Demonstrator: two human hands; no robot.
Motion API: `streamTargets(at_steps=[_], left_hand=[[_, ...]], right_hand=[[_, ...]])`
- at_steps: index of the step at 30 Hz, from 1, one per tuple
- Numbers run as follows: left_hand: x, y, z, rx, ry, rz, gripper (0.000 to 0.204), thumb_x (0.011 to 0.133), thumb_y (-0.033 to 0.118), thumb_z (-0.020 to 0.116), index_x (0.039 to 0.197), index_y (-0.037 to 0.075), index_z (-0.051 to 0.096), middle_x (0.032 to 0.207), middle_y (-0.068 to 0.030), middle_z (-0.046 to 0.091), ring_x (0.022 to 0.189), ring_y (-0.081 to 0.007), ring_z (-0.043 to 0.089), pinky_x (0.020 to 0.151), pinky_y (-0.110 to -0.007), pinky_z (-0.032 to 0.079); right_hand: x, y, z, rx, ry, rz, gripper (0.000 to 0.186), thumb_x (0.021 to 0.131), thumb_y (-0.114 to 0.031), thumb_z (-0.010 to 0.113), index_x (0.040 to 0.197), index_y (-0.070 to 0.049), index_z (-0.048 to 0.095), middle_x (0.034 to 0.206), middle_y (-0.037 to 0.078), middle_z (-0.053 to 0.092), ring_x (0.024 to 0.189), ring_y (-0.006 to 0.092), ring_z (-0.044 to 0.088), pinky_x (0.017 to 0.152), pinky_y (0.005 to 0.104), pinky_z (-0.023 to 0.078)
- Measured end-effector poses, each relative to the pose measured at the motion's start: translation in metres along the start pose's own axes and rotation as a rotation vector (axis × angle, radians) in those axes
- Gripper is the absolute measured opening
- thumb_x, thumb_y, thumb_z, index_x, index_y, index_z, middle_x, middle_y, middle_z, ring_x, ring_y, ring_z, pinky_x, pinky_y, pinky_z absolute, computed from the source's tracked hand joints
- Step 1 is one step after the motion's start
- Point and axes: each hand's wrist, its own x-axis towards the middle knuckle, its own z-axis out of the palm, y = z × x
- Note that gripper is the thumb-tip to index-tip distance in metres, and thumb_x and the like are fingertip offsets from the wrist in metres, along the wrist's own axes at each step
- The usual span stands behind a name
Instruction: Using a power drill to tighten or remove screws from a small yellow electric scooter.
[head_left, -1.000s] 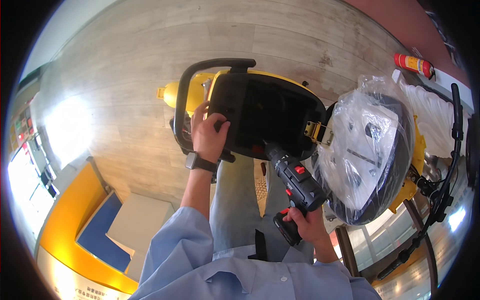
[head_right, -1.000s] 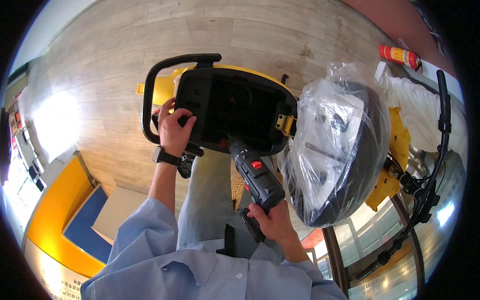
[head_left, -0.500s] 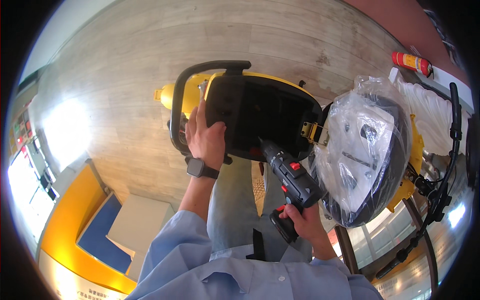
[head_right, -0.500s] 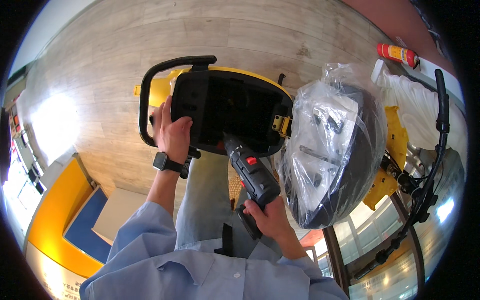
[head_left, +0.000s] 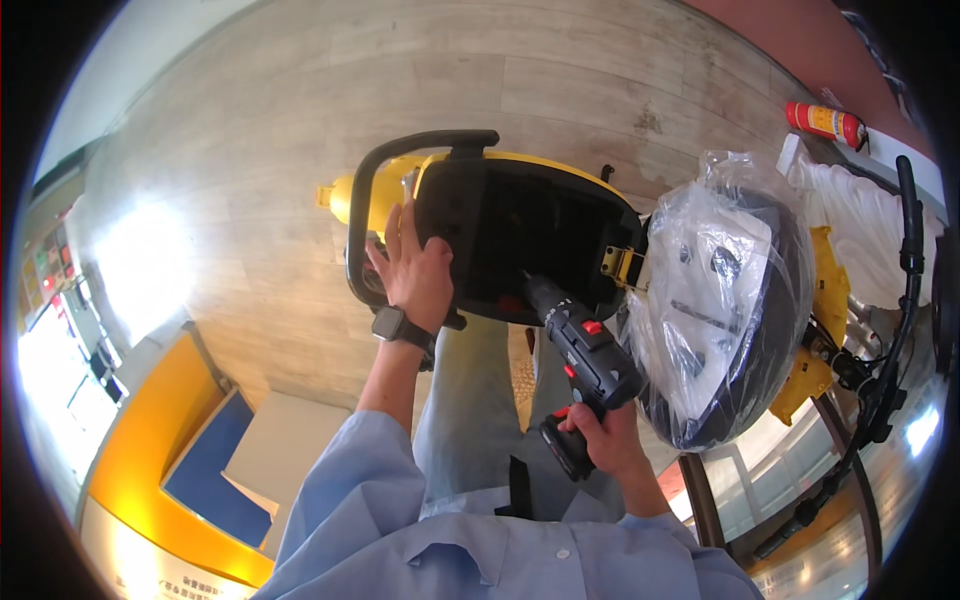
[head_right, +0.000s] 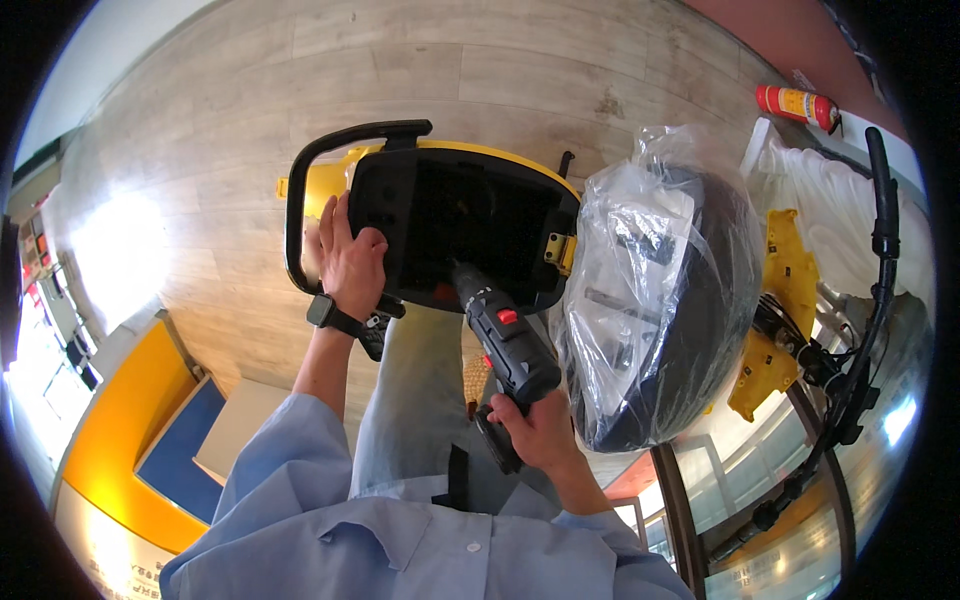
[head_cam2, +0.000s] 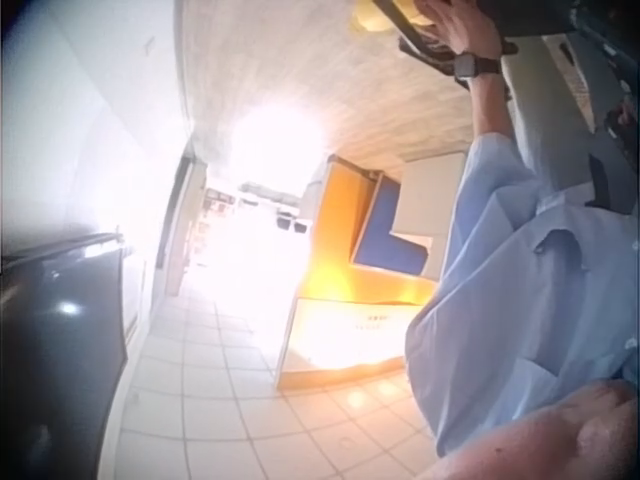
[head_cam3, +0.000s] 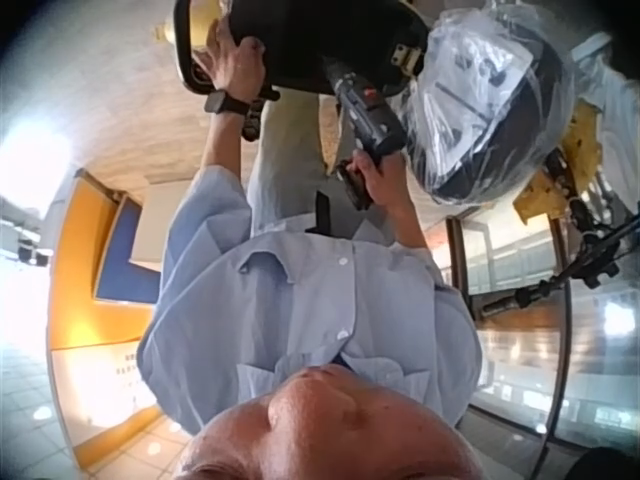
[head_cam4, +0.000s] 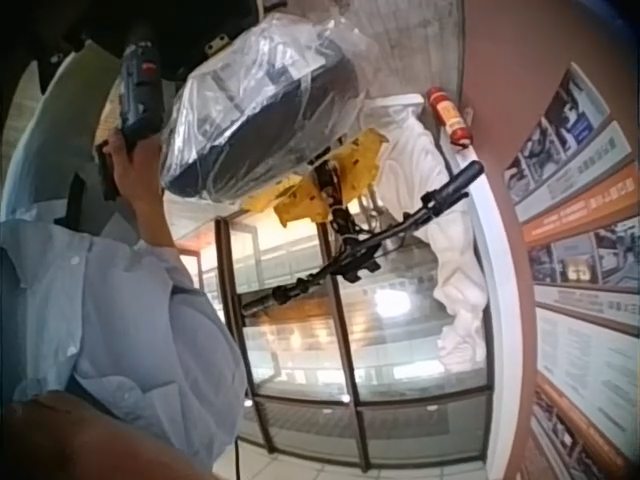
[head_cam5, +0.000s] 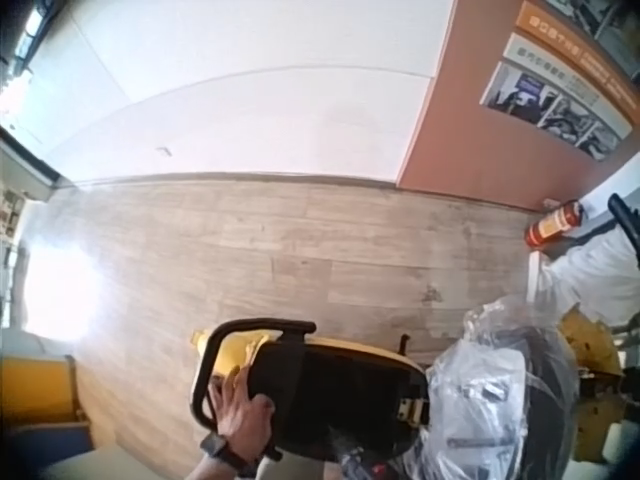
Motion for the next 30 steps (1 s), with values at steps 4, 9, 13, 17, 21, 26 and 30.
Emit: streamTargets(at_steps=[4,9,13,17,21,26,30], left_hand=[[-0.010,-0.004,-0.004,-0.267,0.169,0.016,0.005,0.086,0.006,0.069,0.092,0.007,0.069,0.149,-0.0181,0.048,0.141,-0.0409,0.039,0.115,-0.055,0.032],[-0.031,0.009,-0.016,-0.456,0.224,-0.143,0.005,0.087,0.005,0.069,0.092,0.004,0.069,0.118,-0.0130,0.062,0.116,-0.0343,0.056,0.100,-0.046,0.044],[-0.048,0.019,-0.015,-0.322,0.131,0.063,0.010,0.084,0.006,0.070,0.093,0.008,0.066,0.118,-0.0069,0.067,0.111,-0.0283,0.059,0.097,-0.043,0.043],[-0.059,0.011,-0.004,-0.111,-0.022,0.175,0.024,0.080,0.009,0.070,0.103,0.011,0.062,0.140,-0.0012,0.061,0.120,-0.0261,0.055,0.101,-0.045,0.038],[-0.057,0.001,-0.001,-0.105,-0.059,0.178,0.029,0.081,0.013,0.070,0.108,0.011,0.062,0.150,-0.0003,0.053,0.126,-0.0263,0.050,0.102,-0.049,0.035],[-0.054,-0.001,-0.001,0.028,-0.085,0.235,0.033,0.084,0.022,0.068,0.115,0.012,0.062,0.152,-0.0003,0.050,0.127,-0.0260,0.049,0.101,-0.049,0.034],[-0.055,-0.004,-0.004,0.208,-0.083,0.321,0.039,0.086,0.035,0.069,0.119,0.014,0.063,0.155,0.0004,0.048,0.130,-0.0234,0.049,0.100,-0.051,0.034]], right_hand=[[-0.003,0.000,-0.001,0.081,0.031,0.036,0.044,0.094,-0.009,0.065,0.134,0.005,0.052,0.112,0.014,0.063,0.081,0.0163,0.069,0.071,0.0315,0.061],[0.002,-0.001,0.009,0.146,-0.011,0.033,0.046,0.095,-0.008,0.065,0.137,0.004,0.050,0.114,0.013,0.062,0.083,0.0163,0.068,0.072,0.0312,0.062],[0.013,-0.013,0.015,0.146,-0.067,0.041,0.045,0.096,-0.009,0.064,0.136,0.004,0.051,0.111,0.013,0.062,0.083,0.0155,0.067,0.072,0.0308,0.061],[0.024,-0.014,0.019,0.087,-0.168,0.009,0.049,0.098,-0.003,0.055,0.145,0.000,0.040,0.102,0.007,0.055,0.077,0.0121,0.060,0.074,0.0349,0.061],[0.037,-0.018,0.035,0.105,-0.178,0.044,0.050,0.098,-0.004,0.055,0.145,0.000,0.039,0.103,0.007,0.055,0.076,0.0117,0.060,0.074,0.0347,0.061],[0.040,-0.024,0.043,0.163,-0.081,0.068,0.042,0.097,-0.010,0.064,0.135,0.004,0.052,0.106,0.012,0.064,0.081,0.0147,0.066,0.070,0.0308,0.060],[0.041,-0.025,0.040,0.131,-0.082,0.079,0.042,0.097,-0.011,0.065,0.134,0.004,0.053,0.104,0.012,0.065,0.080,0.0144,0.066,0.070,0.0305,0.060]])
